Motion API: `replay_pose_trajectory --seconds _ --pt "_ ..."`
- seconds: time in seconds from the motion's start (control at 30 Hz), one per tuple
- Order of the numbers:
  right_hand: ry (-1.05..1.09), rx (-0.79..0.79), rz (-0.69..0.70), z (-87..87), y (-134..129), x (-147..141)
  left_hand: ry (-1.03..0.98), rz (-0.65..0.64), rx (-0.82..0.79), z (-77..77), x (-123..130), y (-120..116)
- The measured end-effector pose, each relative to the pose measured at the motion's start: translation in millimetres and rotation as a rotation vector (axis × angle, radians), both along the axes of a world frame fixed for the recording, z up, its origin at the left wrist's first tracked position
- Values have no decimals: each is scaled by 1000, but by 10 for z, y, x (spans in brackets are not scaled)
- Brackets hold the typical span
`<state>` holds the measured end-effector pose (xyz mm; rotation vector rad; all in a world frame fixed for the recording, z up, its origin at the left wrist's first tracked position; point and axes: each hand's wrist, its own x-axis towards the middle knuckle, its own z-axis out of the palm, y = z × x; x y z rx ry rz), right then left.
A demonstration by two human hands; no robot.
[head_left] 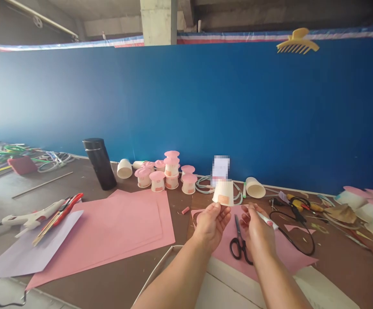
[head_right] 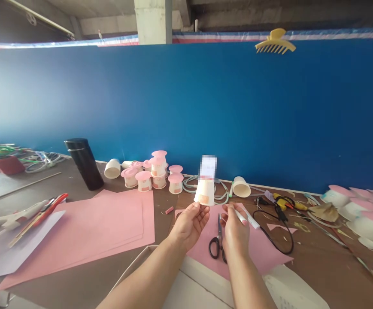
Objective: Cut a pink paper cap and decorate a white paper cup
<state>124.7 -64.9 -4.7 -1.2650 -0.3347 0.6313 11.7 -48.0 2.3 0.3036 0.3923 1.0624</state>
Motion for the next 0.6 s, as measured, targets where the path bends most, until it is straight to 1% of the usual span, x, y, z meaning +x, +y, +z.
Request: replay_pose_trajectory --seconds 0.07,0.13,0.3,0.37,0.43,0.5,0.57,0.6 --pt "70 12 92 9 3 -21 -8 -15 20 17 1 -16" --pt "91 23 142 26 -7 -47 0 -40 44 25 1 -30" --pt "38 36 142 33 -35 -70 11 -68 82 11 18 -56" --pt "59 50 164 33 -37 -70 16 -82 92 6 34 -78" --pt "144 97 178 42 -31 -72 35 -95 99 13 50 -113" --pt "279 185 207 52 -17 -79 65 -102 106 33 65 -157" --pt "421 267 275 53 5 -88 74 -90 151 57 78 -194" --pt "485 283 317 49 17 -91 68 -83 188 66 86 -205"
